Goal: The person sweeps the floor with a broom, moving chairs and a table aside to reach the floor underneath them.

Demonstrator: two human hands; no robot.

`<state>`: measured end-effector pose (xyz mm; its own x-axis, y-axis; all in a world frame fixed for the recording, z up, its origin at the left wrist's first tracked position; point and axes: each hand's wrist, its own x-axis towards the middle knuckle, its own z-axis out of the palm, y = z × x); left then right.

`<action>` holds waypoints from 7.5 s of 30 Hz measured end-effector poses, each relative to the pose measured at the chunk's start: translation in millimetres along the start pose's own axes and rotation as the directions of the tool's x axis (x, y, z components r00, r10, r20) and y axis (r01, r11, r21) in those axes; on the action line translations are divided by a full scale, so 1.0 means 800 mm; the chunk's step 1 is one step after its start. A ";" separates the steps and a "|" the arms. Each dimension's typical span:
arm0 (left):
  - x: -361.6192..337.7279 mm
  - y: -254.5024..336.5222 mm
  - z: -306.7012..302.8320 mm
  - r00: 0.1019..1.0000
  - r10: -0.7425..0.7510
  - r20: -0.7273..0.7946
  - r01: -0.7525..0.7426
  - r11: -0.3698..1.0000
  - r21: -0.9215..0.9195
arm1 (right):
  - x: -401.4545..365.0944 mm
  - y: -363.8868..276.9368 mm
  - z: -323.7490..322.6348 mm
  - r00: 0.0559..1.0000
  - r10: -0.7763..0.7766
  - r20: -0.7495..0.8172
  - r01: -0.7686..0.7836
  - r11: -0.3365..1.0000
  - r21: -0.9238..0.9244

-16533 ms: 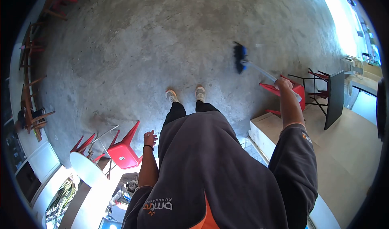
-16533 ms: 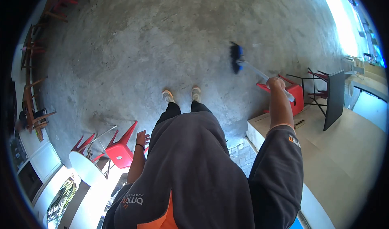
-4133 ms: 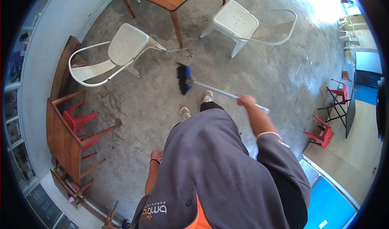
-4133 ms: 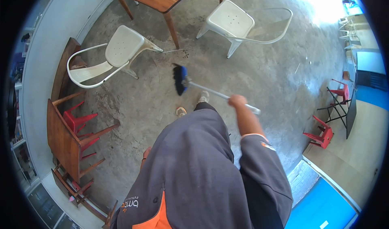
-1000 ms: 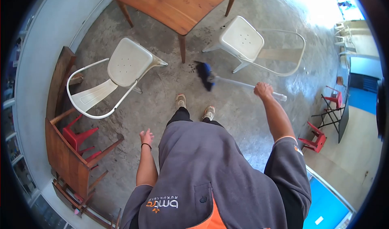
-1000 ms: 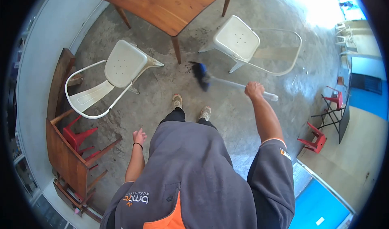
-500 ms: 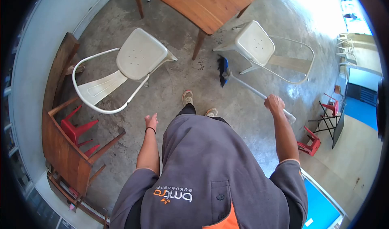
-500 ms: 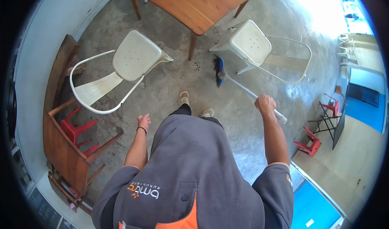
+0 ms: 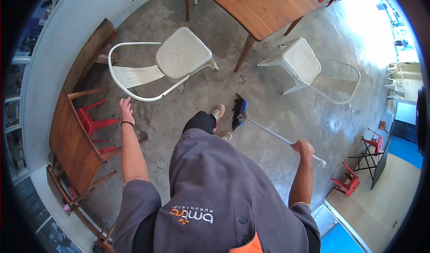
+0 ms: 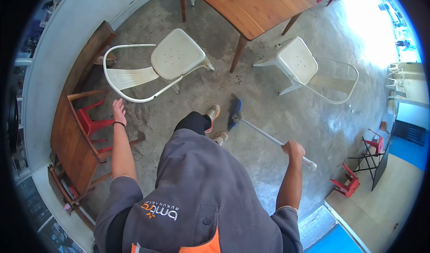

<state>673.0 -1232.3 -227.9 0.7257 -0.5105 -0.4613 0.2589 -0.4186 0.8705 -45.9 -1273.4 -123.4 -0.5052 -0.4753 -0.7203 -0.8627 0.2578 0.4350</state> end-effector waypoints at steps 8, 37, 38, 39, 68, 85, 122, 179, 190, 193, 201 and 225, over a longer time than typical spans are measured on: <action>0.162 0.049 0.016 0.993 -0.111 0.034 0.102 0.973 0.206 | -0.062 -0.020 0.085 0.986 0.126 0.106 -0.150 0.955 0.255; 0.108 0.280 0.365 0.990 -0.112 0.085 0.122 0.986 -0.118 | 0.060 -0.200 -0.128 0.919 0.127 0.373 -0.275 0.886 0.374; 0.110 0.277 0.349 0.992 -0.109 0.063 0.114 0.990 -0.080 | 0.059 -0.199 -0.119 0.913 0.125 0.387 -0.279 0.885 0.372; 0.113 0.275 0.346 0.992 -0.108 0.060 0.111 0.992 -0.054 | 0.062 -0.197 -0.122 0.908 0.120 0.400 -0.281 0.886 0.370; 0.218 0.296 0.638 0.932 -0.239 0.271 0.234 0.971 0.053 | 0.022 -0.278 -0.177 0.796 0.263 0.545 -0.527 0.743 0.412; 0.261 0.234 0.602 0.965 -0.204 0.162 0.204 0.979 0.020 | 0.037 -0.244 -0.204 0.831 0.213 0.514 -0.458 0.786 0.415; 0.176 -0.159 -0.348 0.722 -0.646 0.246 0.386 0.672 0.632 | -0.074 -1.002 -0.170 0.771 -0.624 -0.125 0.614 0.679 0.402; 0.211 -0.112 -0.234 0.805 -0.490 0.335 0.064 0.634 0.771 | -0.014 -0.765 -0.044 0.953 -0.301 0.023 0.132 0.482 0.866; 0.301 -0.030 -0.261 0.796 -0.571 0.204 0.252 0.617 0.745 | 0.008 -0.846 0.079 0.905 -0.425 -0.002 0.281 0.595 0.753; 0.312 -0.052 -0.265 0.783 -0.554 0.282 0.188 0.643 0.742 | -0.086 -0.779 0.125 0.967 -0.245 0.076 0.113 0.672 0.732; 0.269 -0.045 -0.209 0.768 -0.538 0.347 0.149 0.677 0.720 | -0.166 -0.481 0.225 0.985 -0.098 0.142 0.035 0.918 0.395; 0.109 -0.049 -0.019 0.763 -0.460 0.454 -0.036 0.671 0.741 | -0.175 -0.251 0.130 0.995 0.097 0.008 -0.088 0.866 0.492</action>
<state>735.7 -1249.2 -299.4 0.1454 -0.5378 -0.8304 -0.3252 -0.8187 0.4733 196.2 -1171.0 -165.9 -0.5868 -0.4413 -0.6790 -0.7128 0.6793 0.1745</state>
